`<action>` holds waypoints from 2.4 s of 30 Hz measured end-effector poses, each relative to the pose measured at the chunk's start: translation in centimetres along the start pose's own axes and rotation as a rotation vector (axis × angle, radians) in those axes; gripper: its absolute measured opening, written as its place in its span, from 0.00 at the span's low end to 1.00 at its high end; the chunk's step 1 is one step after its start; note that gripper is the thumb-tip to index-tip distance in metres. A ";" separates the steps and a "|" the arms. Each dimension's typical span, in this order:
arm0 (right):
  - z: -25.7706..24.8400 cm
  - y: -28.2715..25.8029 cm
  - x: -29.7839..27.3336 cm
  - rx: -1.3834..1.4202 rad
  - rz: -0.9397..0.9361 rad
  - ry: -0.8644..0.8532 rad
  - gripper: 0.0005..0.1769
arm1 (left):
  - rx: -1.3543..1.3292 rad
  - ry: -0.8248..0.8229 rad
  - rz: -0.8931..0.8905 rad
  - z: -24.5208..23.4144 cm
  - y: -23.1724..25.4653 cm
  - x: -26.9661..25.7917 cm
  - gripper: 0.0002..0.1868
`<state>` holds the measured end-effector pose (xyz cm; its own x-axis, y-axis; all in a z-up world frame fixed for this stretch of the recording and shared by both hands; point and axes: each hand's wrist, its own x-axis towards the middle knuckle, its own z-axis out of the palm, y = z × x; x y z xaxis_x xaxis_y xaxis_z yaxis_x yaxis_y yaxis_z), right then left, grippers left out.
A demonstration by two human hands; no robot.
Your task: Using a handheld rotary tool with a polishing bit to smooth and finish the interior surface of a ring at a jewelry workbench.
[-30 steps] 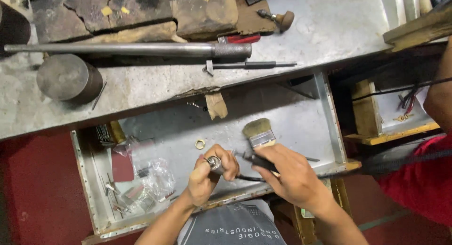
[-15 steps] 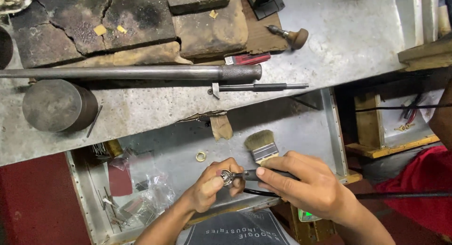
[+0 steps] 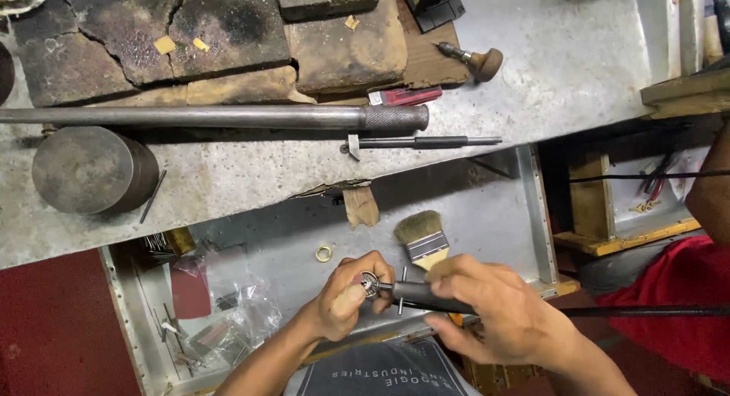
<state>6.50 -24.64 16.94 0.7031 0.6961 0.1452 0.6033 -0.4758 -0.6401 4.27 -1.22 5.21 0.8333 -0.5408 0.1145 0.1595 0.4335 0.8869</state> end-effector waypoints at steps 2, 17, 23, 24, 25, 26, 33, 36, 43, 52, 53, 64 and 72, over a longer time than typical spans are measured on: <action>-0.7 -0.3 0.1 -0.012 -0.058 -0.025 0.16 | 0.056 0.009 0.077 0.2 0.0 0.3 0.30; -0.7 -0.1 -0.5 -0.215 -0.224 0.071 0.20 | 0.219 0.120 0.186 1.6 -1.3 0.7 0.20; -1.3 -1.1 -0.2 -0.488 -0.308 0.104 0.21 | 0.337 0.118 0.290 2.5 -2.6 0.8 0.18; -0.7 -0.7 -0.8 -0.490 -0.308 0.105 0.21 | 0.337 0.117 0.291 2.5 -2.2 0.9 0.18; -0.1 -0.2 -1.5 -0.258 -0.210 0.095 0.21 | 0.348 0.093 0.331 2.4 -1.8 1.0 0.21; 0.6 0.1 -2.2 -0.028 -0.110 0.086 0.20 | 0.357 0.066 0.373 2.4 -1.5 1.2 0.25; -0.1 4.1 -3.1 -0.039 0.114 -0.035 0.17 | 0.337 0.215 0.101 2.1 -4.9 -0.2 0.22; 2.2 9.0 -3.5 -0.453 0.585 -0.073 0.21 | 0.057 0.266 -0.062 1.9 -3.4 -0.3 0.20; 10.8 11.2 -6.4 -0.800 0.348 0.157 0.06 | 0.557 0.434 -0.031 0.4 -5.5 -0.9 0.30; 20.5 5.7 -6.1 0.713 0.263 0.624 0.32 | -0.054 0.385 -0.417 4.2 -0.9 -1.8 0.11; 20.6 6.3 -6.5 0.642 0.385 0.870 0.32 | -0.057 0.279 -0.460 4.7 -0.9 -1.9 0.10; 10.3 6.5 -3.7 0.642 -0.130 0.836 0.17 | 1.375 0.386 -0.281 -6.3 -1.3 -7.6 0.11; 11.4 5.9 -2.5 0.773 -0.210 0.894 0.13 | 1.550 0.247 -0.205 -6.8 -5.7 -7.8 0.11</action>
<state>3.99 -23.05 4.15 0.8154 -0.0435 0.5773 0.5667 0.2641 -0.7805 0.44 5.44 -3.74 0.9533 -0.3020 0.0044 -0.2681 -0.8393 0.4730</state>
